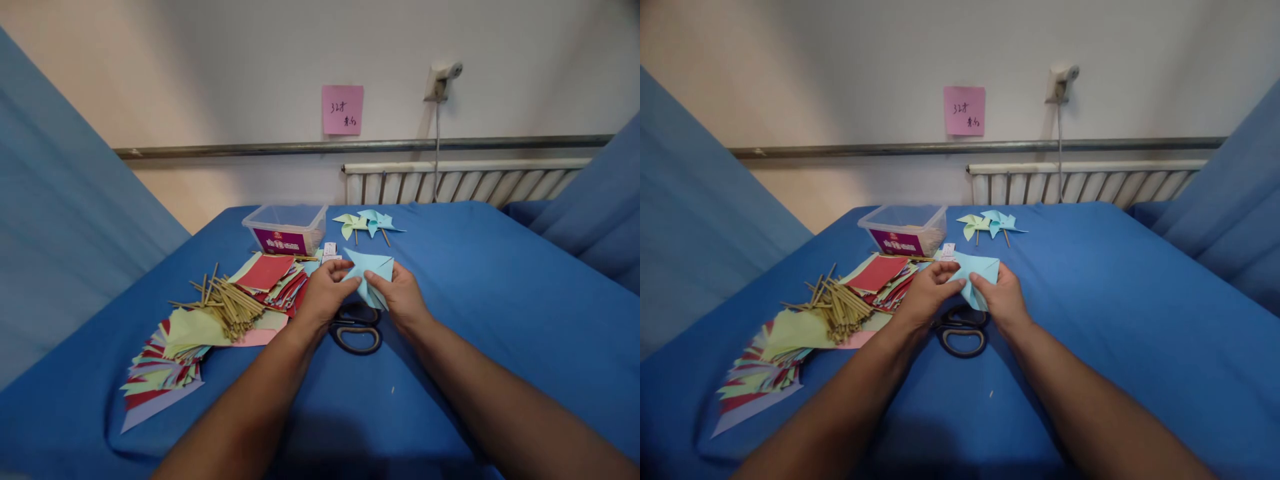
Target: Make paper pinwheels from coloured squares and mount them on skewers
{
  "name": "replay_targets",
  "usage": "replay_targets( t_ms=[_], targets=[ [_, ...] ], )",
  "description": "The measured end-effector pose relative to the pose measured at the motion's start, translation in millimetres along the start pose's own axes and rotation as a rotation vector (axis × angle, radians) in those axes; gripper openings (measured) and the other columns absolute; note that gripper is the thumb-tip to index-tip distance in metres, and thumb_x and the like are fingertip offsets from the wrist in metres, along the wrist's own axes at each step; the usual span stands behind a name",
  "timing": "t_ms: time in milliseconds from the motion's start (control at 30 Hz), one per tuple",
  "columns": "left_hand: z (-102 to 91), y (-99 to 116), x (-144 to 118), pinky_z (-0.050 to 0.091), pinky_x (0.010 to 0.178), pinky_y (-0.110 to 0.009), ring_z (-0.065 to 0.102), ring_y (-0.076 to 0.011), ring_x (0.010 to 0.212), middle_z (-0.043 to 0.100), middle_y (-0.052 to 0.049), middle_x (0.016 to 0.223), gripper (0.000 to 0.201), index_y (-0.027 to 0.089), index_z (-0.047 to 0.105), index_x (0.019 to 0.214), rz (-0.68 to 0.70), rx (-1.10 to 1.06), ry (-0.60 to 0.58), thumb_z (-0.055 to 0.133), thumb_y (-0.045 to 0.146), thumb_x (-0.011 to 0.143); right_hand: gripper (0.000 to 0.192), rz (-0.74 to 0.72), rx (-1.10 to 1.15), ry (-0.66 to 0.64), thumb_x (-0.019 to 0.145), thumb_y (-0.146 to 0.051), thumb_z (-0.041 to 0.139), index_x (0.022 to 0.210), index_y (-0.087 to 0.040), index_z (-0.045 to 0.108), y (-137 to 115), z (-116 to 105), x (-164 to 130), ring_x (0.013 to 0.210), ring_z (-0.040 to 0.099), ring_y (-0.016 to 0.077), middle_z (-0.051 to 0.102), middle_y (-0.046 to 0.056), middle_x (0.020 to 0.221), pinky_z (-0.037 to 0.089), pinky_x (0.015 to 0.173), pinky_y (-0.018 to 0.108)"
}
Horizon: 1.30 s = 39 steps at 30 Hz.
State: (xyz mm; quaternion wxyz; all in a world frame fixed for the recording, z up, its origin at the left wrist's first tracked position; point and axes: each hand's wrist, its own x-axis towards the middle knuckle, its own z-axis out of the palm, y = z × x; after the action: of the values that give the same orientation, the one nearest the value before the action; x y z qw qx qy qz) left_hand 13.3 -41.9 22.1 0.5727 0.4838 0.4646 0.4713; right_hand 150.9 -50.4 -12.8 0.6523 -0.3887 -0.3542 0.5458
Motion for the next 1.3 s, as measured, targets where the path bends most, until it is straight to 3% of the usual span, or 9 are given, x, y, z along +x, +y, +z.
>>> replay_targets(
  t_ms=[100,200,467,700,833,933,1033,1100,1300],
  targets=[
    [7.0,-6.7,-2.0,0.048,0.065,-0.023,0.063,-0.0126,0.07,0.069,-0.005,0.087,0.041,0.015,0.063,0.097,-0.107,-0.201,-0.033,0.081,0.024,0.061,0.04,-0.036,0.104,0.111,0.063,-0.031,0.082,0.098,-0.017,0.066,3.8,1.2,1.3,0.072,0.068,0.0187,0.075,0.004,0.091,0.055,0.071,0.033],
    [14.6,-11.5,-6.2,0.047,0.063,-0.021,0.062,-0.0112,0.07,0.068,-0.003,0.082,0.032,0.015,0.067,0.092,-0.181,-0.307,-0.088,0.08,0.025,0.064,0.04,-0.071,0.14,0.164,0.064,-0.03,0.081,0.099,-0.018,0.066,5.6,1.4,1.8,0.076,0.069,0.0194,0.074,0.005,0.095,0.056,0.073,0.034],
    [24.5,-16.3,-7.7,0.051,0.07,-0.026,0.065,-0.0146,0.071,0.073,-0.004,0.085,0.035,0.015,0.071,0.09,-0.133,-0.438,0.037,0.082,0.02,0.058,0.037,-0.048,0.135,0.126,0.067,-0.03,0.078,0.1,-0.02,0.063,8.3,15.2,-8.3,0.081,0.07,0.0207,0.074,0.004,0.098,0.056,0.079,0.037],
    [15.9,-10.9,-5.1,0.053,0.068,-0.029,0.066,-0.0168,0.067,0.073,-0.006,0.081,0.034,0.012,0.071,0.09,-0.112,-0.436,0.087,0.081,0.018,0.058,0.035,-0.063,0.061,0.053,0.074,-0.037,0.073,0.101,-0.019,0.06,5.5,10.0,-8.8,0.079,0.066,0.0183,0.071,0.003,0.093,0.054,0.074,0.034],
    [4.7,-0.1,1.0,0.054,0.07,-0.029,0.067,-0.0178,0.072,0.073,-0.007,0.086,0.034,0.011,0.07,0.092,-0.119,-0.502,0.114,0.078,0.015,0.059,0.043,-0.217,-0.136,0.082,0.083,-0.037,0.063,0.122,-0.023,0.052,3.0,5.9,-9.3,0.073,0.062,0.0145,0.066,-0.002,0.079,0.05,0.073,0.03],
    [-1.5,6.8,4.2,0.053,0.069,-0.029,0.066,-0.0179,0.072,0.073,-0.007,0.084,0.029,0.011,0.069,0.088,-0.131,-0.527,0.136,0.076,0.013,0.06,0.051,-0.301,-0.169,-0.009,0.084,-0.031,0.061,0.132,-0.029,0.046,3.5,7.3,-11.9,0.075,0.061,0.0137,0.066,-0.001,0.089,0.05,0.078,0.031],
    [-4.4,9.1,4.8,0.052,0.064,-0.028,0.064,-0.0167,0.067,0.072,-0.005,0.079,0.025,0.012,0.069,0.085,-0.126,-0.51,0.138,0.076,0.013,0.061,0.041,-0.327,-0.216,-0.161,0.084,-0.028,0.06,0.125,-0.03,0.053,5.0,7.7,-15.6,0.083,0.062,0.0152,0.066,0.002,0.101,0.05,0.081,0.032],
    [-4.9,8.5,4.5,0.051,0.062,-0.027,0.063,-0.0155,0.064,0.071,-0.005,0.076,0.023,0.012,0.069,0.083,-0.121,-0.488,0.124,0.076,0.015,0.061,0.031,-0.337,-0.301,-0.209,0.084,-0.027,0.06,0.115,-0.028,0.061,5.2,6.3,-17.4,0.082,0.061,0.0157,0.066,0.002,0.096,0.049,0.079,0.031],
    [-2.8,3.1,2.8,0.05,0.066,-0.027,0.063,-0.0141,0.066,0.07,-0.003,0.077,0.025,0.013,0.068,0.082,-0.123,-0.482,0.063,0.079,0.017,0.059,0.015,-0.277,-0.347,-0.173,0.08,-0.036,0.068,0.087,-0.023,0.067,0.6,4.5,-16.5,0.068,0.056,0.0142,0.063,-0.001,0.078,0.045,0.064,0.027]
  ],
)
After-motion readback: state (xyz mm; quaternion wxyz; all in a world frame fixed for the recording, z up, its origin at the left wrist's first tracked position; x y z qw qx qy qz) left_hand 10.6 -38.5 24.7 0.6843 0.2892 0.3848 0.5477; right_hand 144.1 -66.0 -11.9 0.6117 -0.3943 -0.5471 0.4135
